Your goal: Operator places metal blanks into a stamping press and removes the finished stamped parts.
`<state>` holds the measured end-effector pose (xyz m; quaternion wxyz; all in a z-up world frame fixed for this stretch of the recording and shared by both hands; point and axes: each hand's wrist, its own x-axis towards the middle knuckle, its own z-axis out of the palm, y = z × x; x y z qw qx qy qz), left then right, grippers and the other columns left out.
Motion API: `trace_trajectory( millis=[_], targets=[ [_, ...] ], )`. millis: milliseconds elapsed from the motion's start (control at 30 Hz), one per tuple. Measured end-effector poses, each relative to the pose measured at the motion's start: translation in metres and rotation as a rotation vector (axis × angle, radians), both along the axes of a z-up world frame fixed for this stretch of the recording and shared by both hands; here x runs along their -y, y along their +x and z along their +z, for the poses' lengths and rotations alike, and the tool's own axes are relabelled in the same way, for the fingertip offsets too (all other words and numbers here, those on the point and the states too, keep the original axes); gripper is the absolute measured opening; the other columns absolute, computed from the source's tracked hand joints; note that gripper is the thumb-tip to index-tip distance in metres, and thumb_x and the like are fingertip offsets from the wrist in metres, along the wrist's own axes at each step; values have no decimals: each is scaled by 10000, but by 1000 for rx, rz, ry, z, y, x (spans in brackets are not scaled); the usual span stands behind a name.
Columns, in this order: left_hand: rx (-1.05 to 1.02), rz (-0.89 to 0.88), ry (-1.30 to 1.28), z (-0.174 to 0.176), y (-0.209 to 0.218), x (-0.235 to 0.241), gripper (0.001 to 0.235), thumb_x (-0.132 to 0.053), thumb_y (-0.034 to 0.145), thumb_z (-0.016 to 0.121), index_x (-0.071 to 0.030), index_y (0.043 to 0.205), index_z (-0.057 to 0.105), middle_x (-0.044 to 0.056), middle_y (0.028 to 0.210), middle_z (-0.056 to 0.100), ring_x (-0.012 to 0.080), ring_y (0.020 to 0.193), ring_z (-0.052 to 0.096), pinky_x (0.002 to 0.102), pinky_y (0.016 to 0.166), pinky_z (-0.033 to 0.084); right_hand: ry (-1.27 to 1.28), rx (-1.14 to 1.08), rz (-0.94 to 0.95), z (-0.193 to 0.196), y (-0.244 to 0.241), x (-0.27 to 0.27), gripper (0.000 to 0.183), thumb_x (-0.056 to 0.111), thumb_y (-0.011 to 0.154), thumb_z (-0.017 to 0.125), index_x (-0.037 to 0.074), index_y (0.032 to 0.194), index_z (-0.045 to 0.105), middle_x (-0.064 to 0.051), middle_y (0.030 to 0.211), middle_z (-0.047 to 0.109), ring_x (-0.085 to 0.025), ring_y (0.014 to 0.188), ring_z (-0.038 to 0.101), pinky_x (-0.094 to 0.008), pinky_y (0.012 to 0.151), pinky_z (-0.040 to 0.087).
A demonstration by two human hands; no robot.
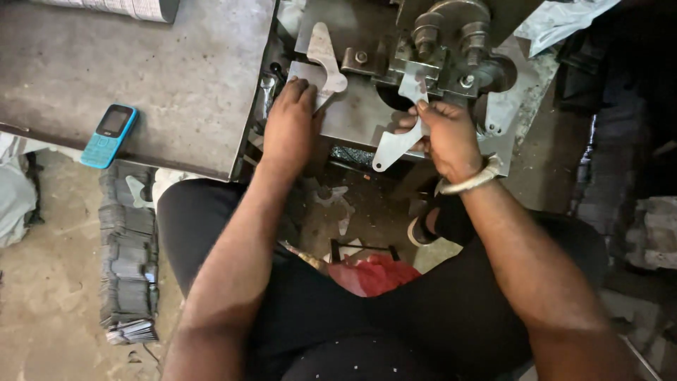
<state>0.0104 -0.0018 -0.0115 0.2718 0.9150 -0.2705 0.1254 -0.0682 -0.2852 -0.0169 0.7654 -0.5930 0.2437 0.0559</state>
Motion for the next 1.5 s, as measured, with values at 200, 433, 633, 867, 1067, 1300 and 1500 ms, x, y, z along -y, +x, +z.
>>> trace_trajectory(
  millis=[200,433,633,867,1067,1300,1500],
  targets=[
    [-30,-33,-24,0,-4,3,414,-81,893,725,33,1283,645,238,1320,627,418,1225,587,478,1050,473,-27,8,-19,7,-6,-1,186,233,1046,595,73,1016,685,-91,925,772,-191,773,768,-296,554,587],
    [-60,-24,-151,40,-18,11,339,-77,962,691,20,1286,657,220,1247,652,410,1156,611,475,998,503,-114,136,37,0,-10,-1,221,260,1088,568,70,1067,680,-74,930,769,-155,757,709,-276,568,535],
    [-150,-235,-217,96,-54,20,335,-102,939,725,0,1257,696,215,1101,638,404,1043,616,467,926,517,82,129,-46,-4,-22,8,152,207,1067,637,60,1028,636,-79,983,754,-175,849,742,-309,705,626],
    [-116,-502,-291,62,-68,52,361,-145,955,755,-34,1291,679,180,1191,641,373,1096,625,446,952,531,-562,-58,16,76,-70,2,131,176,1011,647,73,1040,722,-48,937,764,-159,780,714,-325,653,606],
    [1,-389,-241,19,-80,89,389,-153,953,755,-23,1308,662,179,1137,601,387,1070,584,464,977,509,-648,111,-221,65,-84,83,139,120,1050,681,11,1117,735,-68,980,765,-131,756,719,-269,605,599],
    [17,-358,-172,12,-82,96,432,-167,968,745,-27,1364,642,172,1090,576,373,1024,560,448,957,504,-674,18,-257,45,-25,149,140,144,1009,760,16,1063,773,-56,930,754,-127,681,713,-268,515,615],
    [108,-386,-83,-1,-80,94,460,-207,969,724,-18,1374,616,158,1173,595,363,1085,554,450,1031,471,-1489,577,-206,-3,-9,163,65,34,939,856,56,987,818,-136,968,771,-282,867,736,-420,783,587]
  ],
)
